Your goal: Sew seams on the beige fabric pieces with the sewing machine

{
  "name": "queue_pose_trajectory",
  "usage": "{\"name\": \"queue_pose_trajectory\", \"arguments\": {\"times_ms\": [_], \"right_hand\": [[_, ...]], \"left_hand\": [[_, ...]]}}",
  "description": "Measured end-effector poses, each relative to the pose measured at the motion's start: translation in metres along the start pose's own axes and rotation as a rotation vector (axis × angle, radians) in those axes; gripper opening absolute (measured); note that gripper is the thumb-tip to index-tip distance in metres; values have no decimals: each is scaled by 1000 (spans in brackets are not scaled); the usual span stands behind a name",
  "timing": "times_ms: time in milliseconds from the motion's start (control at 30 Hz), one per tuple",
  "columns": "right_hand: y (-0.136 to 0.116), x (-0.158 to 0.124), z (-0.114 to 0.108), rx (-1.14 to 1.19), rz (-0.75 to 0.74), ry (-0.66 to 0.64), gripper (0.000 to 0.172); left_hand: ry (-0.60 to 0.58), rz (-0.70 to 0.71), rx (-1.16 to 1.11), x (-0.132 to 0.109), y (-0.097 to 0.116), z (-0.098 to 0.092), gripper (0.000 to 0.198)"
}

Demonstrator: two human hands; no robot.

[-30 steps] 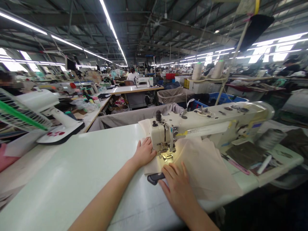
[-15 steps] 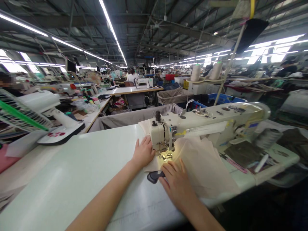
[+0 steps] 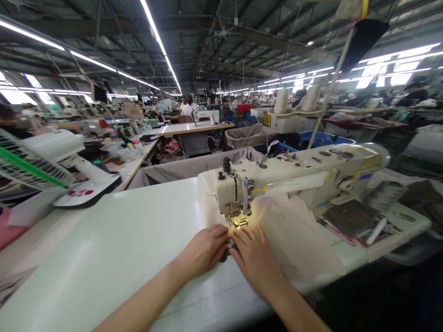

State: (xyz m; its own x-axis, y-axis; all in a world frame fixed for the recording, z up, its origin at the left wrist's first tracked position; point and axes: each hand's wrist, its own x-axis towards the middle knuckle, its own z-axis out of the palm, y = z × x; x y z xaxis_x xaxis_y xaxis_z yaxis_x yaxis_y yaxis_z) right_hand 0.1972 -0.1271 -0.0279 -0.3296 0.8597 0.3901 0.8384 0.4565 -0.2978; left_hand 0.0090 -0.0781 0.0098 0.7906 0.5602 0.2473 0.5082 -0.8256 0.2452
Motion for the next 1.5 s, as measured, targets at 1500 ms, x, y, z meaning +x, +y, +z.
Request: {"name": "queue_pose_trajectory", "arguments": {"times_ms": [1500], "right_hand": [[0, -7, -10, 119, 63, 46, 20]], "left_hand": [[16, -236, 171, 10, -11, 0, 20]]}}
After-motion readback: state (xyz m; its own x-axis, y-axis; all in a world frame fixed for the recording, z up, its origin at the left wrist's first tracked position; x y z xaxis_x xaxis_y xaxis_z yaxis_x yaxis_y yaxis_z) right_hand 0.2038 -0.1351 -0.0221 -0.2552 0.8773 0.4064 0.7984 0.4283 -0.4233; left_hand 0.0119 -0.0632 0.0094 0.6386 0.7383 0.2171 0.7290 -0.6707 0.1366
